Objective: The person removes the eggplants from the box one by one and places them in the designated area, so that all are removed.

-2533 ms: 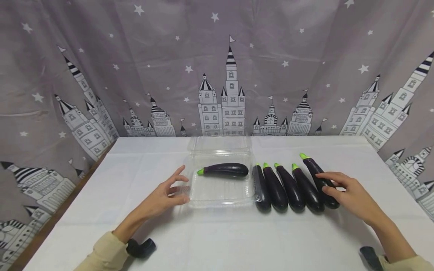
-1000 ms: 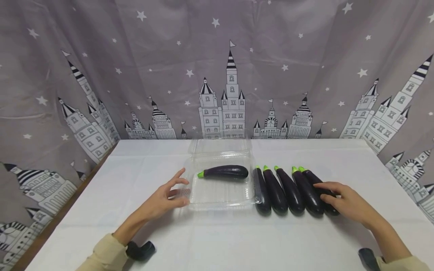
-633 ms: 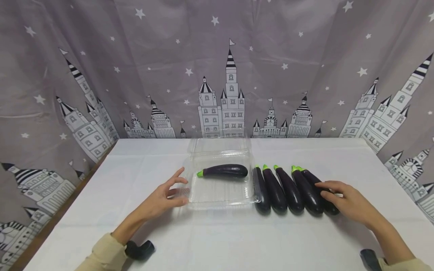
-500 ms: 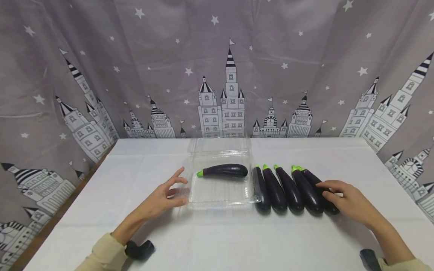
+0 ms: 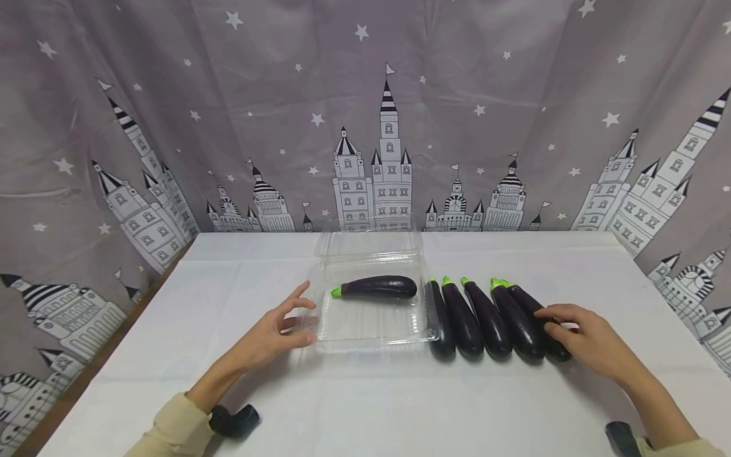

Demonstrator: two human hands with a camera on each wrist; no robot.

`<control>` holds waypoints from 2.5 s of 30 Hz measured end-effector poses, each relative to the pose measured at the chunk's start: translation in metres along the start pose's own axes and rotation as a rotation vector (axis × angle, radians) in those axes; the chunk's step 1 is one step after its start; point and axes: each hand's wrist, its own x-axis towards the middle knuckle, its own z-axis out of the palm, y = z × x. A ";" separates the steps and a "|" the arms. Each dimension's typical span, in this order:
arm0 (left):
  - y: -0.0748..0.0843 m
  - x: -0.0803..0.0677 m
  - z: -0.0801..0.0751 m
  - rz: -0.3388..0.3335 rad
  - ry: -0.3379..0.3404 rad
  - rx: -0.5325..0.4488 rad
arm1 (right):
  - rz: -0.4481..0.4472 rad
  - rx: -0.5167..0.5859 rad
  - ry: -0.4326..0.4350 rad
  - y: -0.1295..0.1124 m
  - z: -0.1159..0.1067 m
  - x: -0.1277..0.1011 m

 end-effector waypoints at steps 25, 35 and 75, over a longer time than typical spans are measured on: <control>0.002 -0.001 0.001 -0.003 0.011 0.018 | -0.050 -0.018 0.097 -0.049 0.004 0.005; 0.001 -0.002 0.000 -0.007 0.007 0.008 | -0.157 0.041 0.075 -0.083 0.018 0.018; 0.005 0.001 0.001 0.007 -0.011 0.033 | -0.276 0.078 -0.004 -0.135 0.069 0.057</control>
